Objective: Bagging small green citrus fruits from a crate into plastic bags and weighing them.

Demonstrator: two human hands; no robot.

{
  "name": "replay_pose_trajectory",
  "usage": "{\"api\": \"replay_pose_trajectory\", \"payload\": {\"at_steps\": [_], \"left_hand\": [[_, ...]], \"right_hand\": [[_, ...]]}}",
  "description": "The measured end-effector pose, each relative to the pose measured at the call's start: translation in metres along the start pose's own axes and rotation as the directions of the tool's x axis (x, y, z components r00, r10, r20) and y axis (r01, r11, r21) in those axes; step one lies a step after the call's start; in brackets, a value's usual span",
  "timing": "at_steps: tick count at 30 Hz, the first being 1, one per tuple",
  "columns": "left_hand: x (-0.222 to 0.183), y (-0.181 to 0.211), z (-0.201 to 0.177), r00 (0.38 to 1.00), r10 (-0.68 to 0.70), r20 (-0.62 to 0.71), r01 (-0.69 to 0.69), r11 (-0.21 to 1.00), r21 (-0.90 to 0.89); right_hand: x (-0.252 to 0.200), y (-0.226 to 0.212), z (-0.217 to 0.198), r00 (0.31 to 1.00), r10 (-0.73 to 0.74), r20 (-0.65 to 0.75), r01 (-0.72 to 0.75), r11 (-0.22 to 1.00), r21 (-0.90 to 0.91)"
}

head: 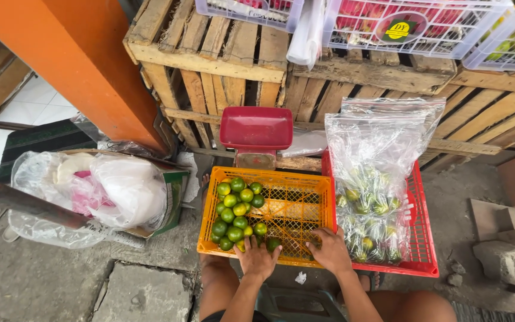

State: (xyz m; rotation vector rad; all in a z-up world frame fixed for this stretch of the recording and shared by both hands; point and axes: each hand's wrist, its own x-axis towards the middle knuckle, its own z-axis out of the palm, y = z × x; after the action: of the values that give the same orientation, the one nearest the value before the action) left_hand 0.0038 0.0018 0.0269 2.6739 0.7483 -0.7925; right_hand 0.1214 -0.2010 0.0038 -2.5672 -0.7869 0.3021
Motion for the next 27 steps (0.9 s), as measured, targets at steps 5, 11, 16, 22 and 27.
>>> {"api": "replay_pose_trajectory", "payload": {"at_steps": [5, 11, 16, 22, 27], "left_hand": [[-0.003, -0.001, -0.003, 1.000, 0.008, 0.028, -0.008, 1.000, 0.000], [-0.008, -0.006, -0.011, 0.994, 0.107, 0.032, -0.106, 0.994, -0.027], [-0.002, -0.028, -0.018, 0.964, 0.246, 0.104, -0.213, 0.943, -0.254], [-0.010, -0.065, -0.052, 0.894, 0.214, -0.395, -0.269, 0.959, -0.089], [0.017, -0.089, -0.036, 0.993, 0.030, -0.113, -0.033, 0.999, -0.025]], "right_hand": [[-0.001, -0.008, -0.008, 0.999, 0.022, 0.030, -0.021, 1.000, -0.013], [0.000, -0.010, -0.009, 1.000, 0.021, 0.020, -0.020, 0.999, -0.043], [-0.001, -0.013, -0.013, 0.999, 0.025, 0.028, -0.024, 0.999, -0.043], [-0.006, -0.024, -0.022, 0.996, 0.094, 0.000, -0.094, 0.996, -0.005], [-0.005, -0.025, -0.022, 0.994, 0.108, 0.011, -0.108, 0.994, -0.026]]}}
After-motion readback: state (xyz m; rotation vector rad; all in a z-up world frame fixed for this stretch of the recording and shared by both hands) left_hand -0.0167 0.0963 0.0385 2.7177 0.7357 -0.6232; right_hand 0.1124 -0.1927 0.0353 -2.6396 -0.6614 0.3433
